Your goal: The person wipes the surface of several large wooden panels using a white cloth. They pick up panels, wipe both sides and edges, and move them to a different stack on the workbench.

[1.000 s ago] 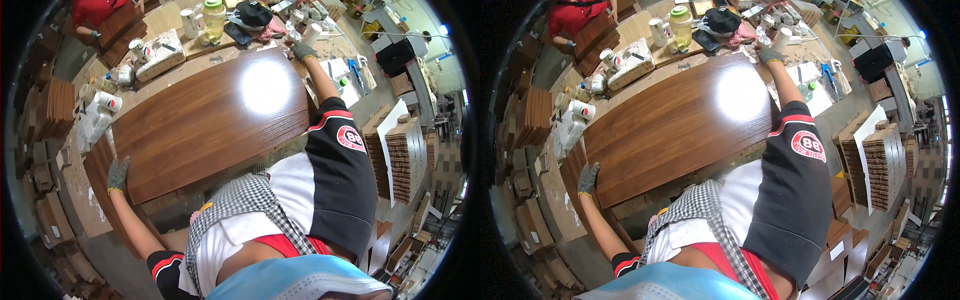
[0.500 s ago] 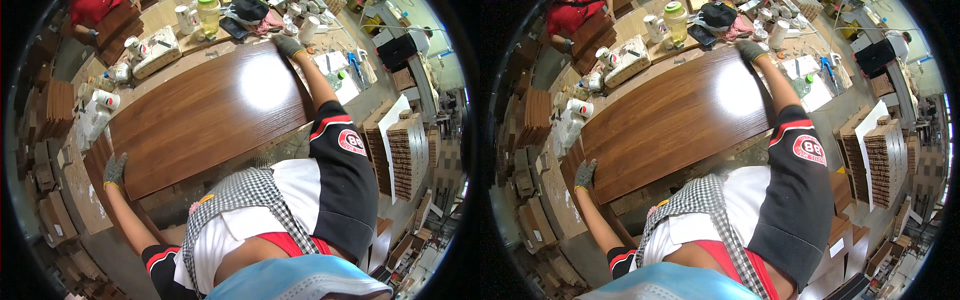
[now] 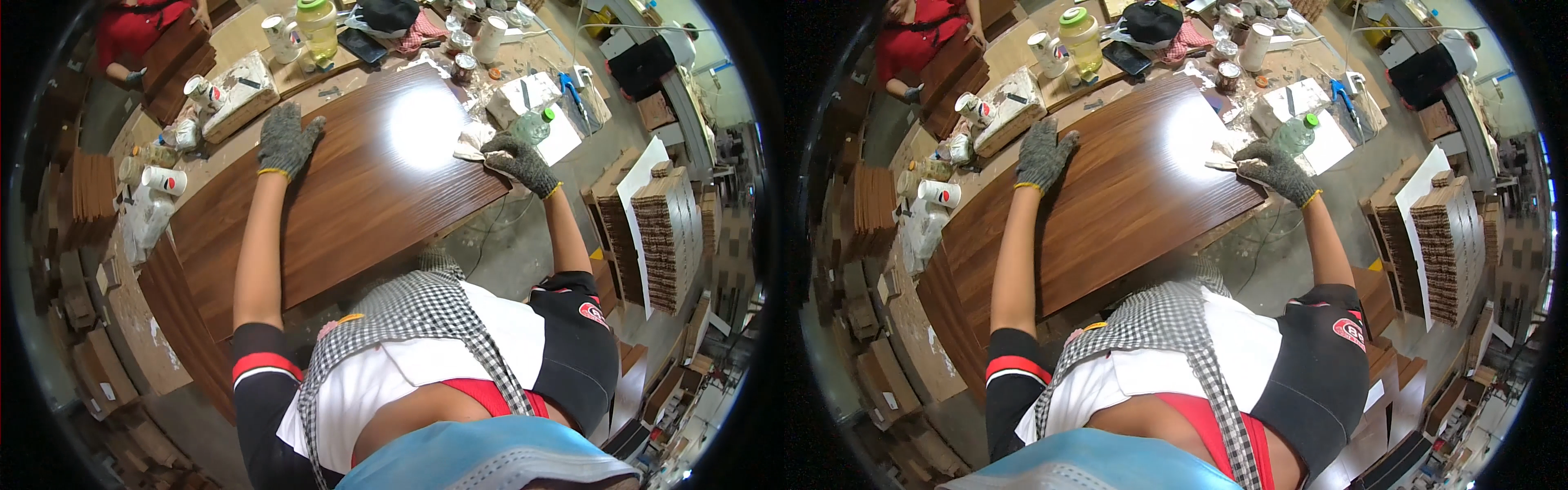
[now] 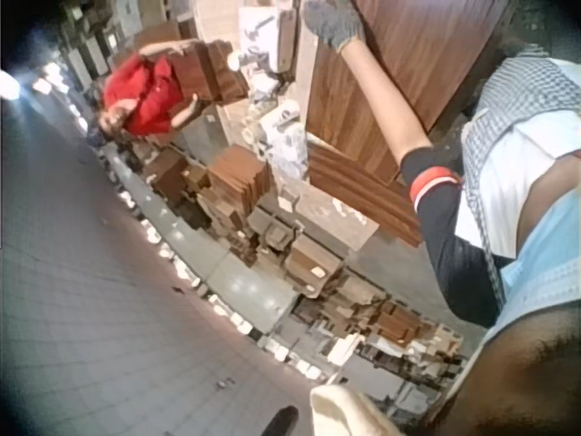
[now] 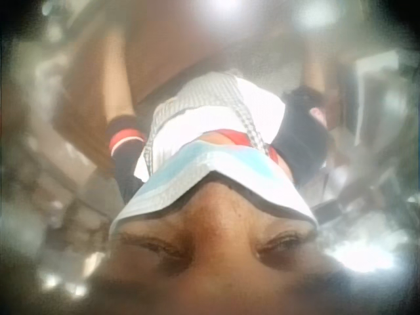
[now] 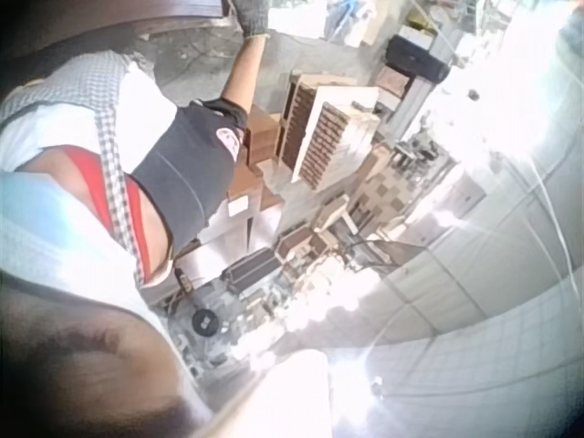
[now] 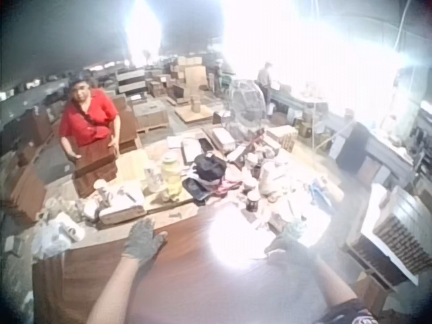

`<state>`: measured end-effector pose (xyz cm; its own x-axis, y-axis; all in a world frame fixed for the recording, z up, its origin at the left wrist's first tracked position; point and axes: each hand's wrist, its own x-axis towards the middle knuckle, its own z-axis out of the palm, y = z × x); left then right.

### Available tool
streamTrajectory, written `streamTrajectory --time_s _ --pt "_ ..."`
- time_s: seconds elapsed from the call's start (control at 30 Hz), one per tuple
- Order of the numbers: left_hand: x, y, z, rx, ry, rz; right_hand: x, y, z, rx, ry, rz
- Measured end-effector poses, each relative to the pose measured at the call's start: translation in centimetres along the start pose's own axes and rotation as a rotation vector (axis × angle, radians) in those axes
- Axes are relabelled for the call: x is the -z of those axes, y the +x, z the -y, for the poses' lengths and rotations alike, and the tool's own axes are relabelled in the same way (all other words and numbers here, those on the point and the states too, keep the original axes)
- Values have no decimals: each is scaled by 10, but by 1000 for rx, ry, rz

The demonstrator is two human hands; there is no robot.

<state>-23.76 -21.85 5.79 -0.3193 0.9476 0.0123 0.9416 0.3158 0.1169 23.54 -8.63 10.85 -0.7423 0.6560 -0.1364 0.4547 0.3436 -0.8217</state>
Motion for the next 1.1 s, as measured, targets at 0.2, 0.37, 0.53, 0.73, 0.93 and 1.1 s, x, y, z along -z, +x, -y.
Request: streamTrajectory --time_s 0.2,0.37,0.53,0.73,0.93,1.1 --pt "14 20 -22 23 -195 36 -8 70 -21 -82 -127 -179" --pt "9 16 -18 6 -229 -40 -1 240 -54 182 -24 -222" --pt "11 20 -31 -121 -211 -144 21 306 -56 64 -463 -347" --pt "-25 15 5 -196 -58 -169 9 198 -29 385 -195 49" --pt "0 19 -23 31 -195 32 -9 10 -50 40 -71 -104" --pt "-25 23 10 -112 -115 -54 -22 -111 -26 -48 189 -109"
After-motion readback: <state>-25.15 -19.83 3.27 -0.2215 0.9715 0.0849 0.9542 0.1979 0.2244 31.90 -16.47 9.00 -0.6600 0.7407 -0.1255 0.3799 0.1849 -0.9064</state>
